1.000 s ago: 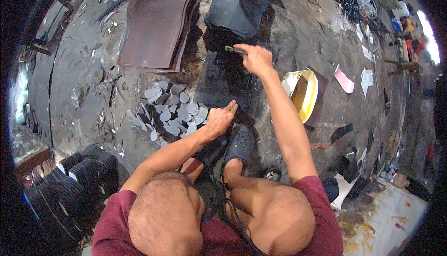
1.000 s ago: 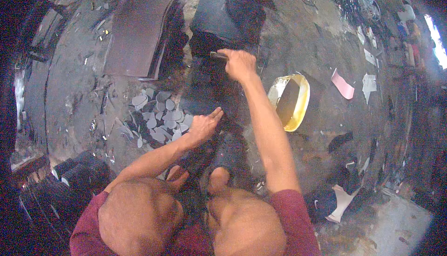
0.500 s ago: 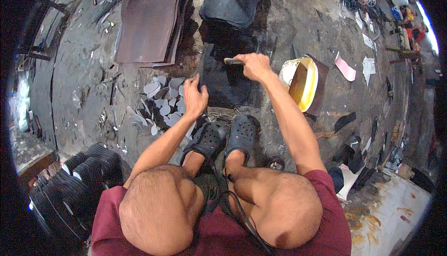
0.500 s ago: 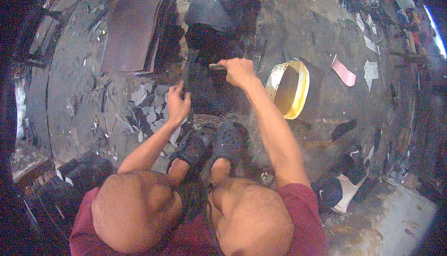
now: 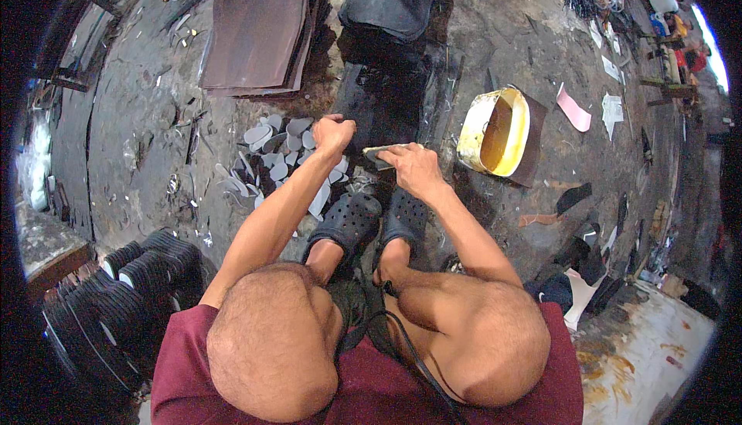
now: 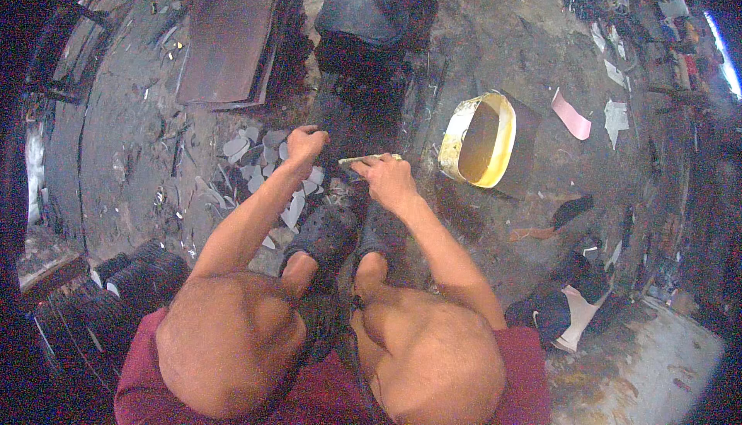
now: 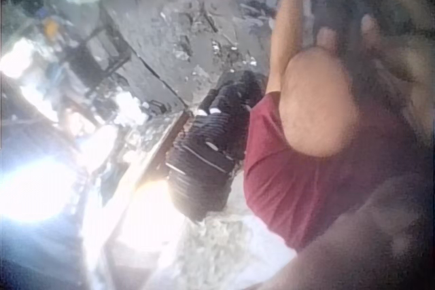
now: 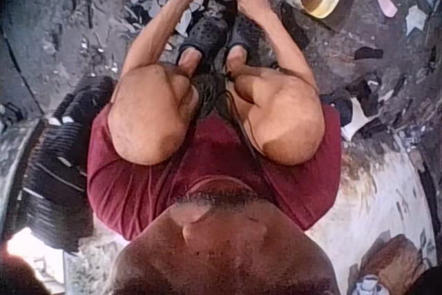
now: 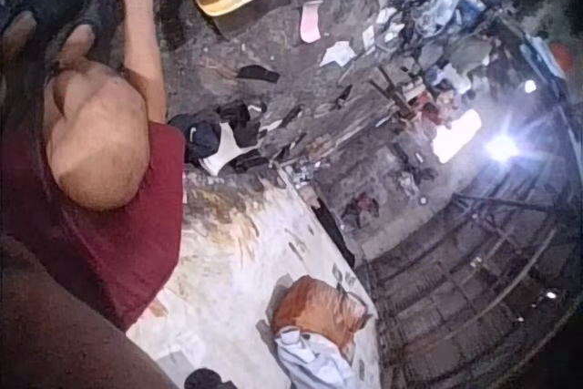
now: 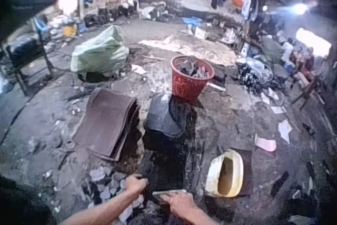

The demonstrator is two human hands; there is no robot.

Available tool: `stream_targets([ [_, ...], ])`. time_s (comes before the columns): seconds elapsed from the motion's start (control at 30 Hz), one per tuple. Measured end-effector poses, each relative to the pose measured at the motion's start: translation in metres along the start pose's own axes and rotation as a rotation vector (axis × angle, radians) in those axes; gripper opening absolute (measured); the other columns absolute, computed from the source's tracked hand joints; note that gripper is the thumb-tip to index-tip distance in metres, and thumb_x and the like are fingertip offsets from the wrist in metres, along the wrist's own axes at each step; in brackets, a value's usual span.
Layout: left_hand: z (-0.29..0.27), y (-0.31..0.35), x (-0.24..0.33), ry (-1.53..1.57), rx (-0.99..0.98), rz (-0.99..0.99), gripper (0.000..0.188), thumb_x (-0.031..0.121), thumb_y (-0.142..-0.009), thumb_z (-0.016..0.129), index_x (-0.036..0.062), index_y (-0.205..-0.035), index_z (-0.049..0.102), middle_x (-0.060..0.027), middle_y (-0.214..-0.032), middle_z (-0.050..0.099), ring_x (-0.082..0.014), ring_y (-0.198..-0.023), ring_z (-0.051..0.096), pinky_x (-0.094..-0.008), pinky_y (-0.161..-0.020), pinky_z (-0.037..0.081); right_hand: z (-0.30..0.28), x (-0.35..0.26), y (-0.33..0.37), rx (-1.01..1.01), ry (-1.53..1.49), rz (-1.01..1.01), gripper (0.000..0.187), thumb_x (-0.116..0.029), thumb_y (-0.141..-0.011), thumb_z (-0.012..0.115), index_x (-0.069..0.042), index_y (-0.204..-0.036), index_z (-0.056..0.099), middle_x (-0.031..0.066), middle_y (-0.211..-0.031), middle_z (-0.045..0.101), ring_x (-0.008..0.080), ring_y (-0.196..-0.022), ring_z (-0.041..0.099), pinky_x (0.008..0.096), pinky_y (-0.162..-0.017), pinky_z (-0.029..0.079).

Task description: The person applies a yellow substance to a black slipper sole using a brush, then places a brown insole on top. They press the layers together and attach small grey circular pieces to the sole.

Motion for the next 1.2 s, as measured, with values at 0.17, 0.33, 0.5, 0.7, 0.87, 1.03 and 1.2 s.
stream_targets([
  [0.17,-0.012,0.021,0.018,-0.115,-0.007,0.142,0.046,0.026,-0.067,0.078,0.0105,-0.11,0.076,-0.0217,-0.124,0.064,-0.0364,-0.116,0.06,-0.0443,-0.102,0.047,0.009,0.0,0.013,0.063,0.042,-0.033,0.043,-0.012,-0.082,0.066,-0.024,-0.123,0.068,0.0033,-0.114,0.068,0.0279,-0.105,0.067,0.0419,-0.081,0.059],
  [0.33,-0.008,0.045,0.035,-0.223,0.064,0.439,0.044,0.023,-0.068,0.079,0.0067,-0.108,0.071,-0.0216,-0.117,0.064,-0.0361,-0.11,0.061,-0.0449,-0.098,0.049,0.009,-0.004,0.024,0.071,0.033,-0.023,0.039,-0.012,-0.084,0.064,-0.024,-0.121,0.069,0.0059,-0.116,0.067,0.0283,-0.11,0.065,0.0432,-0.086,0.057],
  [0.5,-0.01,0.047,0.036,0.049,-0.006,0.274,0.053,0.008,-0.069,0.075,-0.0009,-0.118,0.059,-0.0168,-0.097,0.071,-0.0265,-0.084,0.069,-0.0375,-0.079,0.054,0.009,-0.004,0.031,0.052,0.019,-0.026,0.041,-0.013,-0.083,0.064,-0.024,-0.122,0.069,0.0051,-0.118,0.066,0.0275,-0.114,0.062,0.0441,-0.091,0.055],
  [0.7,-0.018,0.052,0.065,0.346,-0.195,0.291,0.051,-0.001,-0.071,0.072,-0.0016,-0.12,0.058,-0.0139,-0.096,0.072,-0.0188,-0.078,0.067,-0.0331,-0.069,0.055,0.005,0.003,0.038,0.08,-0.013,-0.034,0.044,-0.011,-0.081,0.063,-0.028,-0.122,0.069,0.0011,-0.116,0.066,0.0262,-0.111,0.063,0.0428,-0.091,0.056],
  [0.87,-0.061,0.038,0.168,0.688,-0.55,0.194,0.043,-0.005,-0.078,0.065,0.0024,-0.12,0.061,-0.0092,-0.106,0.07,-0.0185,-0.091,0.066,-0.0303,-0.078,0.054,-0.029,0.013,0.039,0.163,-0.254,0.096,0.045,-0.009,-0.08,0.064,-0.025,-0.122,0.069,0.0041,-0.114,0.07,0.0282,-0.105,0.069,0.0422,-0.087,0.057],
  [1.03,-0.064,-0.034,0.277,0.696,-0.605,0.368,0.03,0.0,-0.082,0.065,0.0062,-0.111,0.061,-0.004,-0.103,0.067,-0.0182,-0.097,0.062,-0.0327,-0.085,0.052,-0.101,0.022,0.028,0.43,-0.662,0.204,0.039,-0.005,-0.085,0.067,-0.018,-0.121,0.069,0.0052,-0.12,0.071,0.0307,-0.104,0.07,0.0394,-0.088,0.058],
  [1.2,-0.033,-0.098,0.328,0.569,-0.442,0.265,0.072,-0.003,-0.063,0.079,0.0111,-0.131,0.06,-0.0082,-0.121,0.06,-0.0239,-0.112,0.052,-0.0394,-0.083,0.044,-0.13,0.039,0.026,0.595,-0.805,0.3,0.033,-0.006,-0.09,0.068,-0.009,-0.123,0.069,0.0112,-0.12,0.072,0.0269,-0.111,0.069,0.036,-0.095,0.053],
])
Point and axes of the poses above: each hand's wrist, its own y-axis away from the middle knuckle, its own z-axis out of the palm, x = y × z, the point moved 3 cm from there along -y, towards the middle knuckle
